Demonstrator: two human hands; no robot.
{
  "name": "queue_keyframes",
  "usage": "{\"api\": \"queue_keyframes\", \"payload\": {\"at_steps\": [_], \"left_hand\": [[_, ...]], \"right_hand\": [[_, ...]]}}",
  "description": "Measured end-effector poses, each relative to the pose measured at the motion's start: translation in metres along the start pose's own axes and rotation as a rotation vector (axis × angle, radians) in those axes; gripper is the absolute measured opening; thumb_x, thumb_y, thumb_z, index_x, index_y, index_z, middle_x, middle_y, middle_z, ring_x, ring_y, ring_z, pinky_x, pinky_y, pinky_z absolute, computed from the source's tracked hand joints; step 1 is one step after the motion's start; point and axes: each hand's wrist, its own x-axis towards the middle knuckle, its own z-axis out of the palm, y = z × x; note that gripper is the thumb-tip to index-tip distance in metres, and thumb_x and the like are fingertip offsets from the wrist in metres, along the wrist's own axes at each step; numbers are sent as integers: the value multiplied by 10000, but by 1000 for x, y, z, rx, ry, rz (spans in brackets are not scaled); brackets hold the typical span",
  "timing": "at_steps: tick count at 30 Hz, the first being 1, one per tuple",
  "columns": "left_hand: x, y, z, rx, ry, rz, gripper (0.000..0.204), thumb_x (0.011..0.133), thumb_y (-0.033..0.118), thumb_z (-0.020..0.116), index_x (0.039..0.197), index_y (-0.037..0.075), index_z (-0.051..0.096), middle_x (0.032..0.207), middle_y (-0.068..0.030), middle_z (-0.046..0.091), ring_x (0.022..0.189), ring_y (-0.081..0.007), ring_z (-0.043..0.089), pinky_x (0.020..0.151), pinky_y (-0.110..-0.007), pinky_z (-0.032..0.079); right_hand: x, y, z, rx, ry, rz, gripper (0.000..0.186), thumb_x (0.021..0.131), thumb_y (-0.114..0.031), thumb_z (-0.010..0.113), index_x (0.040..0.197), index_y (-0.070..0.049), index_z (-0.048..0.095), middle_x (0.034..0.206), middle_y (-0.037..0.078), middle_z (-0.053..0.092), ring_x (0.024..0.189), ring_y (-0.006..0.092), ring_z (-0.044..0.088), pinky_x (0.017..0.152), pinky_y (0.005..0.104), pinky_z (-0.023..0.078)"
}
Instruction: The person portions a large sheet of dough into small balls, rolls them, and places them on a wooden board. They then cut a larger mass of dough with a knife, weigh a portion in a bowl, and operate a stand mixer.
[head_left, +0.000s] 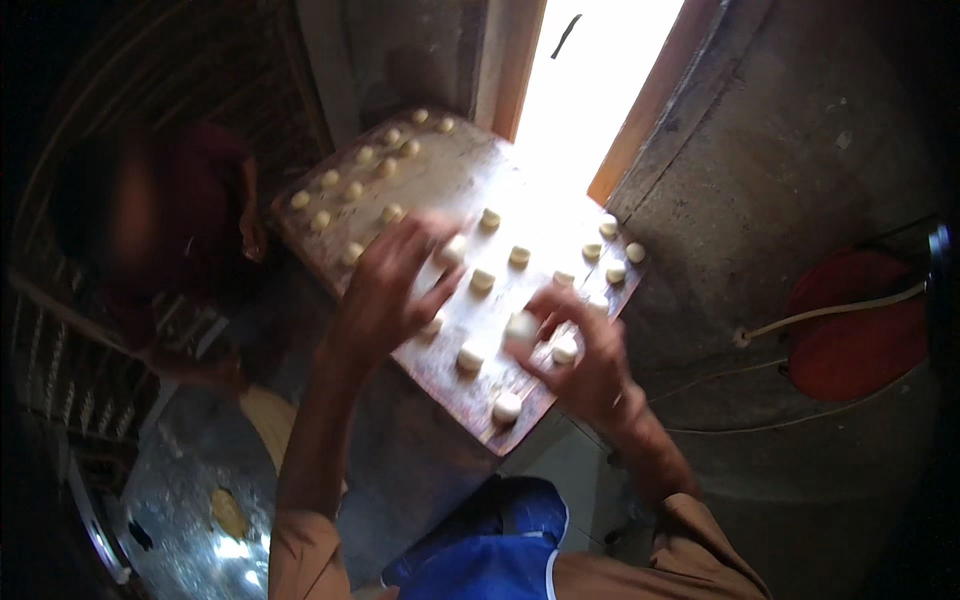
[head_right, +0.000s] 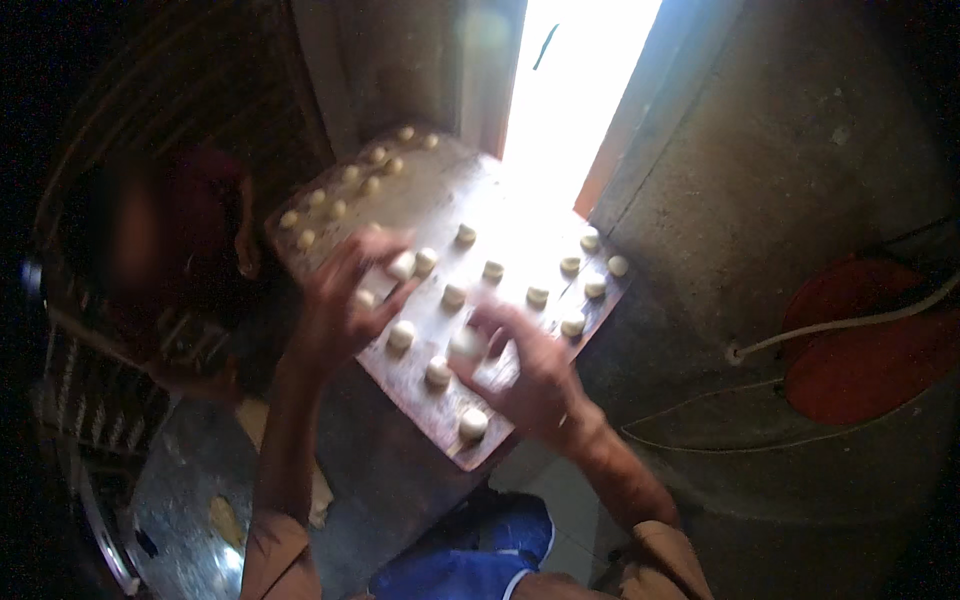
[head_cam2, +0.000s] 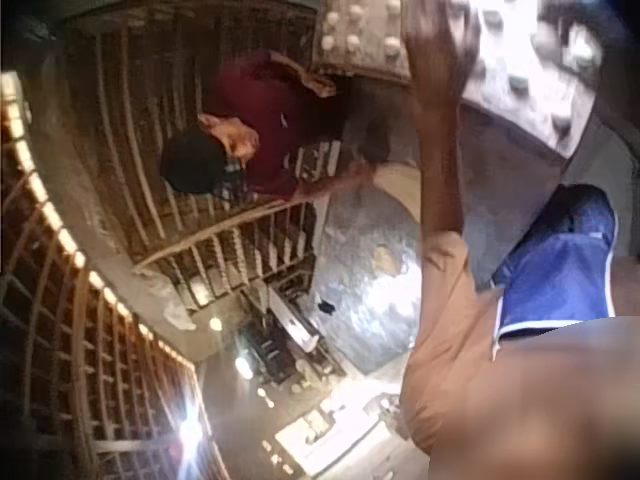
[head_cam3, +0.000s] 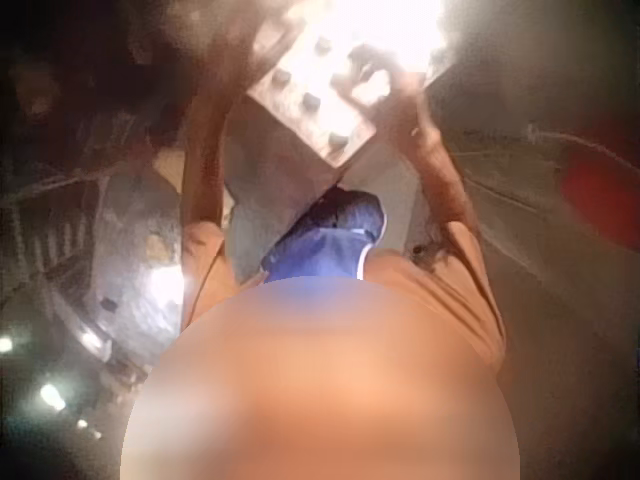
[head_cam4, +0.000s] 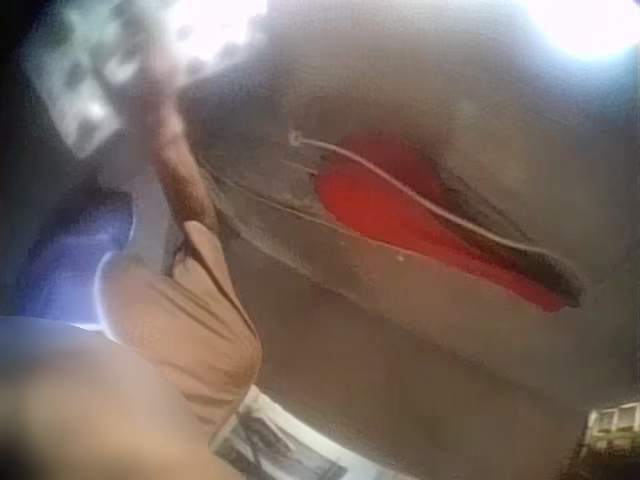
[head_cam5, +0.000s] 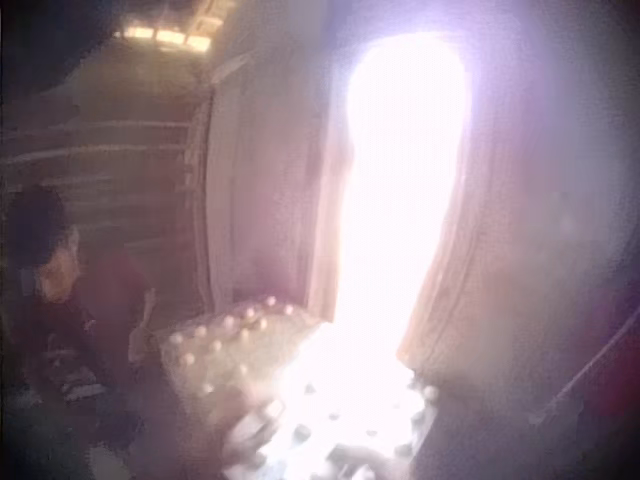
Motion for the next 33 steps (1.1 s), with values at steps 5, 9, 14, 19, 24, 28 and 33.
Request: {"api": "queue_keyframes", "payload": {"at_steps": [5, 9, 14, 19, 24, 28, 33], "left_hand": [[105, -96, 141, -43, -133, -216, 784, 804, 55, 808, 1458, 146, 386, 1049, -158, 723, 957, -351, 720, 841, -451, 591], [100, -130, 200, 109, -444, -381, 884, 776, 158, 827, 1523, 146, 355, 1120, -155, 734, 1072, -314, 698, 946, -436, 562], [101, -144, 156, -51, -273, -428, 977, 753, 270, 820, 1578, 124, 317, 1310, -198, 657, 1324, -352, 555, 1156, -438, 422], [82, -140, 133, -148, -630, -553, 475, 776, 133, 760, 1235, 40, 684, 1195, -171, 702, 1044, -271, 703, 929, -369, 571], [35, -115, 87, -263, -254, -441, 364, 780, 30, 744, 1141, 23, 695, 1057, -116, 703, 916, -219, 706, 811, -341, 577], [-85, -22, -43, 147, 159, -430, 335, 790, -45, 751, 1112, 31, 698, 1170, -135, 638, 1035, -294, 666, 887, -373, 565], [-378, 97, -114, 529, 321, -1080, 325, 802, -68, 704, 1116, 6, 674, 1088, -140, 672, 1034, -319, 662, 888, -411, 539]], "right_hand": [[97, 95, -15, 36, 670, -189, 943, 774, -150, 901, 1523, -42, 340, 995, 123, 731, 842, 154, 694, 638, 300, 563], [65, 178, -6, -576, 181, 215, 797, 795, -254, 881, 1455, -60, 477, 1013, 117, 722, 961, 237, 680, 823, 387, 522], [99, 195, -7, -541, 1, 172, 598, 857, -181, 806, 1392, -61, 567, 1152, 141, 699, 1124, 294, 643, 973, 439, 498], [149, 211, 39, -436, -432, 213, 457, 945, -192, 698, 1367, -53, 592, 1381, 179, 576, 1292, 324, 552, 1093, 422, 466], [146, 211, 56, -281, -316, 214, 247, 918, -80, 684, 1162, -48, 708, 894, 125, 734, 919, 296, 722, 862, 411, 579], [82, 52, 37, 24, -122, -12, 302, 921, -41, 691, 1215, 4, 637, 868, 140, 704, 757, 198, 695, 703, 366, 561], [-105, -69, 147, 493, -671, 80, 339, 891, -39, 664, 1224, -16, 608, 1118, 147, 633, 1054, 323, 620, 894, 411, 546]]}}
